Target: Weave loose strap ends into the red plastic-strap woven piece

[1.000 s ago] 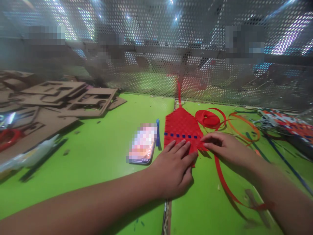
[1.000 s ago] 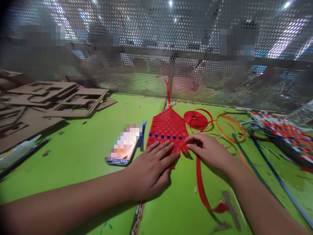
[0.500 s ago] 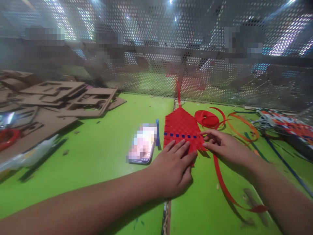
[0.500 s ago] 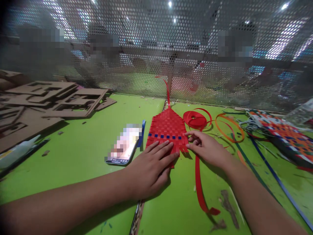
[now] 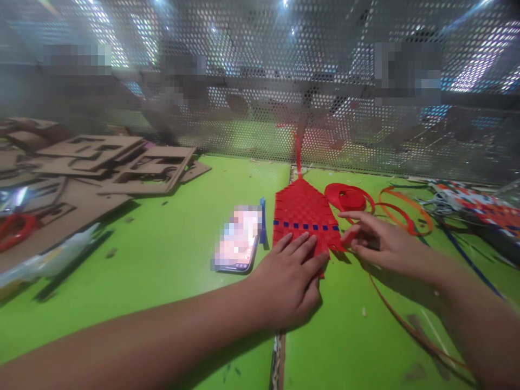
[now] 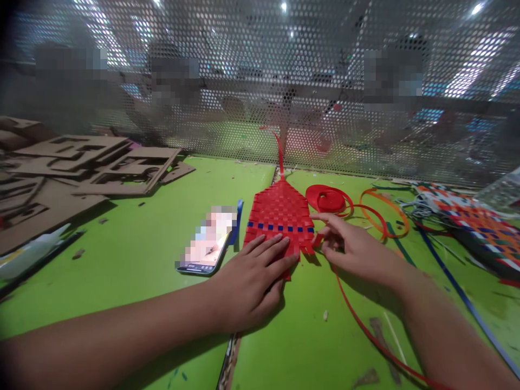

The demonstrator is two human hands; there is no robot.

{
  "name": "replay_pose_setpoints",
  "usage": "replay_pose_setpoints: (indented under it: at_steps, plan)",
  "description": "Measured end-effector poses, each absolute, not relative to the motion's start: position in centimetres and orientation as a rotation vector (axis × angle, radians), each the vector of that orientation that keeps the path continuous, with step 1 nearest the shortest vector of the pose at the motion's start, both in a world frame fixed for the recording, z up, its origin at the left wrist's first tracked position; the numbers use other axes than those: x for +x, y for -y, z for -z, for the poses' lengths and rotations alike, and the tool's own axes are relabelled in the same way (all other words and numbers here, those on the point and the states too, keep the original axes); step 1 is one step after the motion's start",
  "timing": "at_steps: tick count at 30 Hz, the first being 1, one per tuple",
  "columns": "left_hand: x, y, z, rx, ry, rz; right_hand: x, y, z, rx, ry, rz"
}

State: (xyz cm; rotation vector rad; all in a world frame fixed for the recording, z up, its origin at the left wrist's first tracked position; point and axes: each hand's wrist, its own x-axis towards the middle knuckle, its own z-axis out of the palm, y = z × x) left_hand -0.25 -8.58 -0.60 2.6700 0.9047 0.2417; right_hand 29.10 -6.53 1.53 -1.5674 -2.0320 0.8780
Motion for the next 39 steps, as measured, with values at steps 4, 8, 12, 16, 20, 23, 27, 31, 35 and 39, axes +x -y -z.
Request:
replay_pose_setpoints:
  at_steps: [4, 8, 12, 16, 20, 23, 27, 31, 35, 39]
  plan:
    - [-0.3, 8.6, 0.6, 2.675, -0.907, -0.248, 29.1, 6.6, -2.0, -1.622, 2.058, -0.801]
    - [-0.3, 8.6, 0.5, 2.676, -0.901, -0.237, 28.3, 6.5, -1.5, -1.634, 2.170, -0.764]
    - [-0.2, 8.6, 0.5, 2.679, -0.904, -0.245, 27.8, 6.4, -1.2, -1.619, 2.232, -0.779]
    - [-0.2, 8.6, 0.6, 2.681, -0.910, -0.252, 28.0, 6.5, -1.5, -1.600, 2.337, -0.713]
    - [-0.2, 8.6, 0.6, 2.688, -0.913, -0.256, 28.0, 6.6, -1.7, -1.625, 2.350, -0.705]
    - [-0.1, 8.6, 0.5, 2.696, -0.916, -0.261, 27.4, 6.6, -1.7, -1.624, 2.303, -0.684]
    - [-0.1, 8.6, 0.3, 2.690, -0.913, -0.245, 26.6, 6.5, -1.5, -1.630, 2.245, -0.579]
    - [-0.2, 8.6, 0.3, 2.679, -0.907, -0.238, 26.8, 6.2, -1.4, -1.636, 2.194, -0.665]
    - [-0.2, 8.6, 0.3, 2.678, -0.903, -0.237, 26.8, 5.9, -0.9, -1.705, 2.121, -0.628]
    - [-0.1, 8.6, 0.3, 2.677, -0.912, -0.242, 26.0, 5.7, -0.3, -1.777, 1.963, -0.629]
